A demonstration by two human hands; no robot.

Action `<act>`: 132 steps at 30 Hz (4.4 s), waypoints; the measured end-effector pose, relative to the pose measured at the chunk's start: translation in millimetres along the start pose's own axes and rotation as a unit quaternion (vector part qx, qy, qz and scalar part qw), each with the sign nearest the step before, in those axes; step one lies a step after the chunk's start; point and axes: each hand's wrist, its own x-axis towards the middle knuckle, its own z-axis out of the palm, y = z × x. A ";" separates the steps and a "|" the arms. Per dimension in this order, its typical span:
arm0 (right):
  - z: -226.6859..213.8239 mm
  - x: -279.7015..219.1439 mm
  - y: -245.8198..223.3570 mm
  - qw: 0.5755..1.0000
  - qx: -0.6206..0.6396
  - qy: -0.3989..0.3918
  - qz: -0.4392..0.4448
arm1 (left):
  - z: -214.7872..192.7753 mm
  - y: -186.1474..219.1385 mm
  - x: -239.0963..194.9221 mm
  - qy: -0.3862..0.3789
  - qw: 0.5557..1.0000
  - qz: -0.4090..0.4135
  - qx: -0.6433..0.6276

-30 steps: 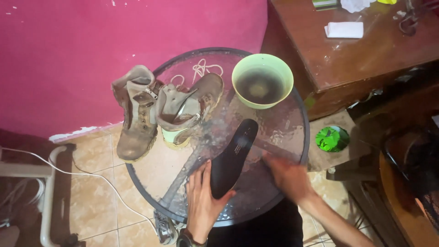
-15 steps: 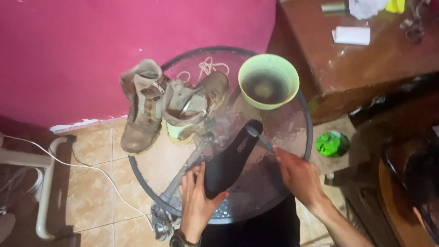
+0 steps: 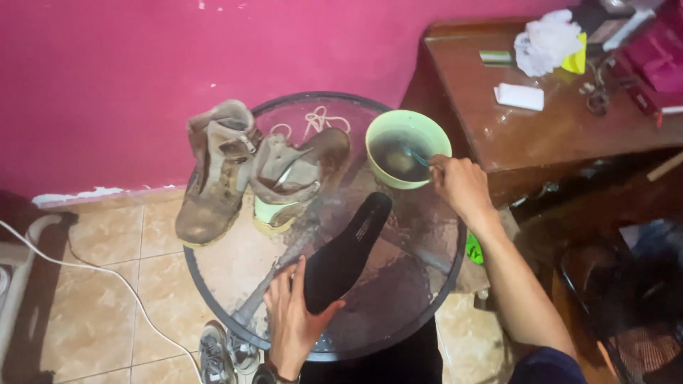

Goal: The person cleans the sole of a brown boot using a toothbrush dipped in water from a bowl. They then remove the insole from the boot and scrub it with the toothbrush before placing it back on the table.

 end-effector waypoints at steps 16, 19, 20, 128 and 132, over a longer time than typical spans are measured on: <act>-7.4 -95.7 -5.7 0.928 0.152 0.323 -0.111 | 1.7 -10.9 2.1 -0.066 0.998 -0.023 -0.009; 3.9 -99.1 -0.1 0.984 0.022 0.175 -0.027 | -9.0 -11.4 -0.4 -0.095 0.995 -0.013 -0.001; 5.5 -101.2 -3.0 0.965 0.079 0.244 -0.056 | -12.4 -12.6 -1.6 -0.097 0.995 -0.012 0.003; 93.8 -155.2 -5.5 0.991 0.127 0.025 -0.025 | -30.7 -14.8 4.2 -0.043 0.998 0.033 -0.037; 126.2 -174.7 11.2 0.983 0.182 -0.015 -0.013 | -26.4 -15.1 3.7 -0.038 0.998 0.024 -0.043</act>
